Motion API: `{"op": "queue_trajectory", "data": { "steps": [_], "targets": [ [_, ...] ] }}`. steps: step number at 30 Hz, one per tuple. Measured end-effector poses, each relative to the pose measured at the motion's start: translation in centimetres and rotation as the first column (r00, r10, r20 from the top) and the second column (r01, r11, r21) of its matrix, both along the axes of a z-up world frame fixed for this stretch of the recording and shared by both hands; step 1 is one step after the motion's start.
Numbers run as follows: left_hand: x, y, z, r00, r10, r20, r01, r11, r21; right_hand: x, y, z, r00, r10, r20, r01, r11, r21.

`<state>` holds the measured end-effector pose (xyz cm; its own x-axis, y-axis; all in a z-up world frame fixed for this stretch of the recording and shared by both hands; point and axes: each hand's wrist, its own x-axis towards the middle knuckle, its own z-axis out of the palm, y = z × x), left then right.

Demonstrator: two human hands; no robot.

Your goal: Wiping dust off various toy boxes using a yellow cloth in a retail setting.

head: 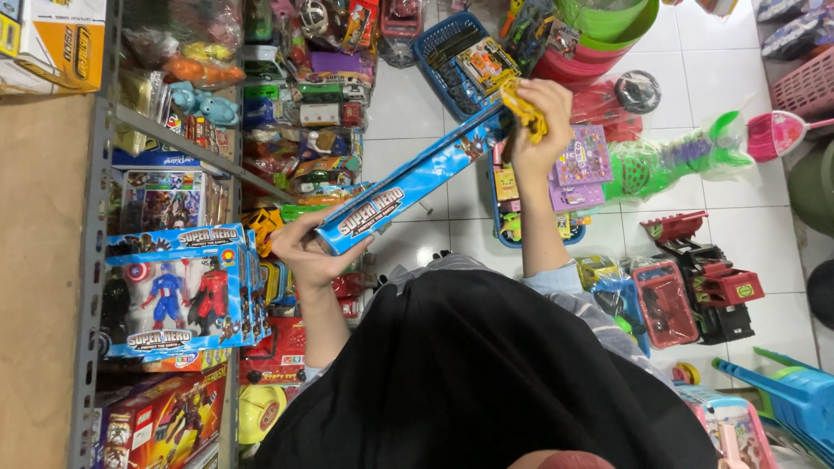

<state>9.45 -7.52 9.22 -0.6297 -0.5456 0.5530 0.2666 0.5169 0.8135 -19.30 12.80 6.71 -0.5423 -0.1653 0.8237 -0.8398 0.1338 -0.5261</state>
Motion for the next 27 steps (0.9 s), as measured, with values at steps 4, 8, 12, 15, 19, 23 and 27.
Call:
{"op": "queue_trajectory", "data": {
  "steps": [4,8,12,15,19,23,27],
  "targets": [
    [0.3,-1.0,-1.0,0.999,-0.009,-0.04,0.01,1.0,0.021,-2.9,0.3,-4.1,0.942,0.151,0.301,-0.041,0.938,-0.343],
    [0.3,-1.3,-1.6,0.998,-0.03,-0.063,0.034,0.997,0.066,-3.8,0.5,-7.5,0.778,0.431,0.458,-0.054,0.771,-0.634],
    [0.4,-1.4,-1.5,0.999,-0.033,-0.039,0.036,0.997,0.075,-3.4,0.5,-8.4,0.687,0.543,0.482,-0.101,0.729,-0.677],
    [0.8,-1.7,-2.6,0.997,-0.034,-0.067,0.042,0.99,0.133,-3.0,0.5,-10.2,0.576,0.624,0.528,-0.099,0.694,-0.713],
    [0.9,-2.5,-4.1,0.973,-0.008,-0.23,0.085,0.942,0.324,-2.5,0.8,-13.3,0.524,0.621,0.583,-0.15,0.74,-0.655],
    [0.9,-3.2,-3.6,0.973,0.022,-0.231,0.081,0.902,0.424,-2.5,1.4,-15.5,0.545,0.516,0.661,-0.151,0.836,-0.528],
    [0.8,-2.7,-3.9,0.989,-0.001,-0.145,0.049,0.943,0.329,-2.1,1.0,-11.3,0.566,0.531,0.631,-0.136,0.815,-0.564]
  ]
}}
